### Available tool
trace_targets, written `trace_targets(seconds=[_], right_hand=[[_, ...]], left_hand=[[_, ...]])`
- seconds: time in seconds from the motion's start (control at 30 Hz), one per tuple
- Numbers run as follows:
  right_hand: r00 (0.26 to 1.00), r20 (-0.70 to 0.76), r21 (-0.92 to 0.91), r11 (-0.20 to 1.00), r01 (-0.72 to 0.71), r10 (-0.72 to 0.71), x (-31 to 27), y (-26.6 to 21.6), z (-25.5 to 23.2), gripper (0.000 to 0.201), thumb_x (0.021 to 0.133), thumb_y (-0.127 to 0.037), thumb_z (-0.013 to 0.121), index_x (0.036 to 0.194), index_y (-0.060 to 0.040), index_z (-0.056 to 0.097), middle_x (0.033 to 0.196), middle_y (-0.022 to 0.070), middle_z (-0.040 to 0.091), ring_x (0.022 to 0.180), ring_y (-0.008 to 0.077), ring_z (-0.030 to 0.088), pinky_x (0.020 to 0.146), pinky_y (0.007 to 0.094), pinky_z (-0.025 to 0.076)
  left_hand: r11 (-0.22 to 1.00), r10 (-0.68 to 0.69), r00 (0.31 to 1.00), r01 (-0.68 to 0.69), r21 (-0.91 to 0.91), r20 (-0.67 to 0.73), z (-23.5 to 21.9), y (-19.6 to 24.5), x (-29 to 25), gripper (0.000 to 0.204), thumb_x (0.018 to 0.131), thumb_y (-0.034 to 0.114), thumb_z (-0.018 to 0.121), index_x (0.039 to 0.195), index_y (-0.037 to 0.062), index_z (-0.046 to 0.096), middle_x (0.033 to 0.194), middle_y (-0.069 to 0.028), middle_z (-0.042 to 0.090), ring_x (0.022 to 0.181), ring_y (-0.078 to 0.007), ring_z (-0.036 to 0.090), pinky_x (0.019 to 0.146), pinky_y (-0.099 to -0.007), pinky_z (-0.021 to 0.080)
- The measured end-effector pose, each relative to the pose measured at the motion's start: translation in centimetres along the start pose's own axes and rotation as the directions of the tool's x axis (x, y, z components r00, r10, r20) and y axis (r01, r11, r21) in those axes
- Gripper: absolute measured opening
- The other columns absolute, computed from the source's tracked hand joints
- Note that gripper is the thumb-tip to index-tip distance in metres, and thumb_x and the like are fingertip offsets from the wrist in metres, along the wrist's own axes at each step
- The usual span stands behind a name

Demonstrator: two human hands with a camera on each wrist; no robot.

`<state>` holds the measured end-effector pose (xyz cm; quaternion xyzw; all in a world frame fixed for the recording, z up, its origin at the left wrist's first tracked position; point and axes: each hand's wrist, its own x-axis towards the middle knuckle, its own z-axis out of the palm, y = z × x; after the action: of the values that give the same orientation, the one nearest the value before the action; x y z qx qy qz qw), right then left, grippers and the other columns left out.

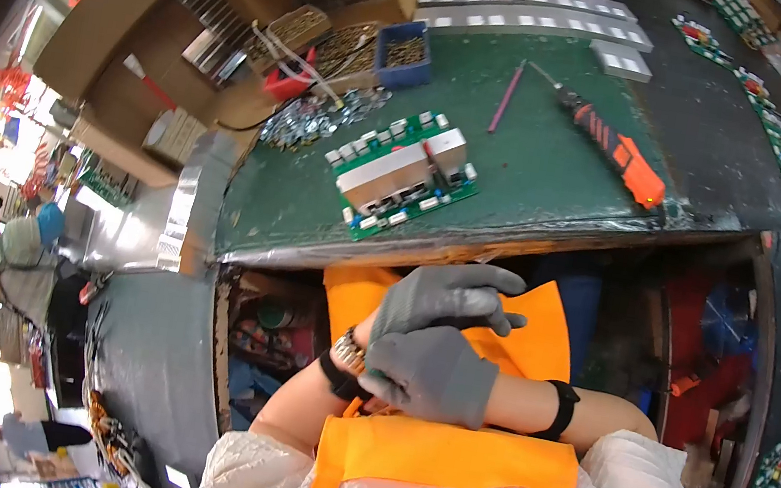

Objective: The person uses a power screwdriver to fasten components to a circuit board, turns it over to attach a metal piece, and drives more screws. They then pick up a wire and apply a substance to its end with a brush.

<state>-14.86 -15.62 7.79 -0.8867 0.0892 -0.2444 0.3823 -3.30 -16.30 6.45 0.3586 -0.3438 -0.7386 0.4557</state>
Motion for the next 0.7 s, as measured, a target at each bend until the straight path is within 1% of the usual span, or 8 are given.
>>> trace_targets(seconds=[0.07,0.1,0.27,0.4,0.47,0.5,0.63,0.7], right_hand=[[1.0,0.001,-0.008,1.0,0.027,-0.027,0.0,-0.1,0.1,0.023,0.085,-0.026,0.068,0.084,-0.0035,0.067,0.076,0.0138,0.067,0.066,0.031,0.066,0.06,0.0402,0.052],[0.999,-0.013,-0.034,0.998,0.043,-0.043,0.1,-0.1,0.2,0.023,0.085,-0.026,0.068,0.084,-0.0036,0.066,0.075,0.0139,0.066,0.066,0.0313,0.066,0.06,0.0401,0.052],[0.995,-0.053,0.138,0.987,0.088,-0.081,-0.4,1.2,1.7,0.022,0.086,-0.026,0.068,0.084,-0.0043,0.065,0.073,0.0133,0.064,0.066,0.0327,0.064,0.059,0.0397,0.05],[0.999,-0.021,0.136,0.989,0.053,-0.05,-0.2,0.4,0.1,0.021,0.086,-0.027,0.068,0.081,-0.0068,0.062,0.077,0.012,0.065,0.071,0.032,0.064,0.058,0.0386,0.049],[1.0,0.009,0.13,0.991,0.001,-0.002,-0.3,0.4,-0.3,0.021,0.086,-0.027,0.067,0.08,-0.0076,0.061,0.077,0.012,0.065,0.071,0.032,0.064,0.058,0.0389,0.049],[0.998,0.046,0.127,0.991,-0.043,0.037,-0.4,0.4,-0.4,0.022,0.087,-0.028,0.066,0.079,-0.0084,0.06,0.076,0.0121,0.064,0.071,0.0319,0.063,0.058,0.0392,0.049],[0.994,0.02,0.026,0.994,0.108,-0.109,0.3,0.0,0.5,0.021,0.087,-0.027,0.064,0.079,-0.0095,0.057,0.074,0.0108,0.061,0.068,0.0325,0.061,0.056,0.0402,0.049],[0.995,0.031,0.01,0.995,0.097,-0.097,0.3,0.7,0.8,0.021,0.087,-0.027,0.064,0.079,-0.0094,0.057,0.075,0.0105,0.061,0.069,0.0319,0.061,0.057,0.0395,0.049]], left_hand=[[0.97,0.148,0.976,-0.175,0.168,0.162,-1.2,-0.7,0.9,0.056,0.096,0.035,0.055,0.126,-0.0117,0.051,0.098,-0.0166,0.066,0.087,-0.0221,0.064,0.095,-0.0383,0.049],[0.998,0.003,0.978,-0.015,0.059,0.206,-1.8,-0.3,1.2,0.064,0.097,0.046,0.05,0.126,-0.0101,0.054,0.113,-0.019,0.064,0.102,-0.0255,0.062,0.1,-0.0388,0.044],[0.998,0.061,0.957,-0.068,0.012,0.282,-0.6,-0.9,0.4,0.08,0.089,0.052,0.059,0.142,-0.0045,0.039,0.146,-0.0232,0.038,0.134,-0.0309,0.039,0.115,-0.0433,0.025],[0.99,0.134,0.961,-0.14,0.006,0.241,-1.0,-1.5,1.3,0.102,0.076,0.041,0.073,0.15,-0.0025,0.018,0.152,-0.02,0.025,0.135,-0.0305,0.037,0.115,-0.0488,0.026],[0.93,0.22,0.969,-0.173,-0.323,0.112,-0.6,-1.6,1.7,0.072,0.084,0.022,0.067,0.142,-0.0046,0.034,0.145,-0.0213,0.038,0.126,-0.0291,0.048,0.108,-0.0438,0.038],[0.931,0.236,0.968,-0.25,-0.265,-0.081,-1.4,-1.3,2.0,0.047,0.089,0.018,0.06,0.127,-0.0067,0.047,0.13,-0.0201,0.053,0.114,-0.0283,0.057,0.102,-0.0418,0.044],[0.777,0.504,0.853,-0.515,0.361,0.133,-2.8,0.1,2.5,0.042,0.095,0.029,0.051,0.122,-0.0039,0.052,0.129,-0.021,0.055,0.112,-0.0274,0.058,0.1,-0.0398,0.043],[0.722,0.565,0.823,-0.525,0.451,0.055,-1.3,0.3,2.7,0.043,0.093,0.031,0.053,0.12,-0.0022,0.054,0.134,-0.0209,0.051,0.116,-0.0265,0.055,0.101,-0.0394,0.042]])
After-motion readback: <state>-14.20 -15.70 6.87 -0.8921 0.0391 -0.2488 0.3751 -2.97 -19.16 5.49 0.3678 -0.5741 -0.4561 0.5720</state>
